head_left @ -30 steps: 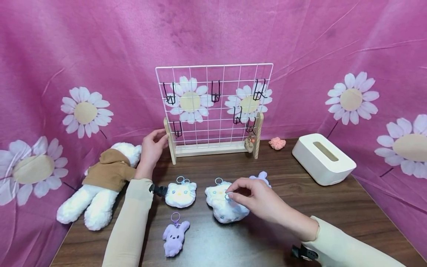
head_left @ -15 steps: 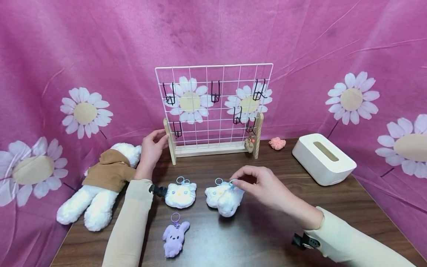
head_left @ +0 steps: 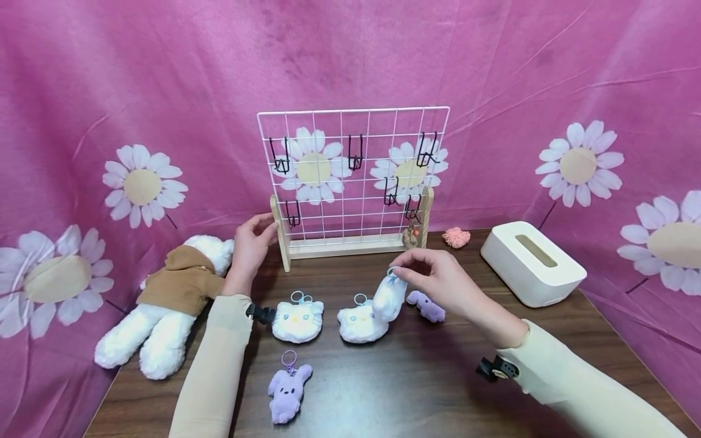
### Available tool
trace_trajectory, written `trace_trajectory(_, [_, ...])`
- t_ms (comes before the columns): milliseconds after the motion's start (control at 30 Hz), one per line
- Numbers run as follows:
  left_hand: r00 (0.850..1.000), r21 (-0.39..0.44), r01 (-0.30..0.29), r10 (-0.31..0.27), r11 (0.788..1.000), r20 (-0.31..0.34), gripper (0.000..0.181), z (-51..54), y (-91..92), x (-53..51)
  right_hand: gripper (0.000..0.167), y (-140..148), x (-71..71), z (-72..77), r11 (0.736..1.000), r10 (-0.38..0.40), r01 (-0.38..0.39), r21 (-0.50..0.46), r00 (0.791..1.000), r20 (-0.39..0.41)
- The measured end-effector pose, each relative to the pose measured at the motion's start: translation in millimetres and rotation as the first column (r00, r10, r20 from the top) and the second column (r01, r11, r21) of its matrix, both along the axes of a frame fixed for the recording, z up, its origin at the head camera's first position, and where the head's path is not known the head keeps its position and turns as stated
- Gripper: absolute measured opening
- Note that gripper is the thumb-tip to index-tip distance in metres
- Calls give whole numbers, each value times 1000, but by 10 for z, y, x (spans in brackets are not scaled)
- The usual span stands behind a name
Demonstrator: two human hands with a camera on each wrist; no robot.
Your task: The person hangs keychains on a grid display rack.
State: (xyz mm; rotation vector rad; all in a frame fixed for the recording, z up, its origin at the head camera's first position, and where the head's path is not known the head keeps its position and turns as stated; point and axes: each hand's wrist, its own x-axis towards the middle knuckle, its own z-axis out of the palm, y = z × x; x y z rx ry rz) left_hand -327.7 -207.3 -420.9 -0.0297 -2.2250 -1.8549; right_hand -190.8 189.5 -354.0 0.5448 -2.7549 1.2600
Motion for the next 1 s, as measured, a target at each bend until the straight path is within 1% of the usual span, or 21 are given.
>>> trace_trajectory(233, [1000, -4, -1, 1, 1000, 6, 38, -2, -1, 13, 13, 55, -187, 33, 998, -36, 36, -53, 999, 2])
trace_trajectory(467, [1000, -19, -6, 7, 1000, 10, 39, 4, -6, 0, 18, 104, -410, 112, 987, -53, 53, -151, 999, 2])
trace_trajectory(667, [1000, -21, -8, 8, 1000, 2, 38, 6, -8, 8, 19, 120, -615, 133, 985, -85, 77, -152, 995, -50])
trace_trajectory(833, [1000, -19, -6, 6, 1000, -4, 38, -2, 0, 9, 22, 129, -768, 163, 983, -110, 98, -154, 991, -72])
trace_trajectory(1000, [1000, -8, -5, 5, 1000, -7, 39, 8, 12, 25, 25, 140, -908, 177, 972, -128, 113, -206, 990, -60])
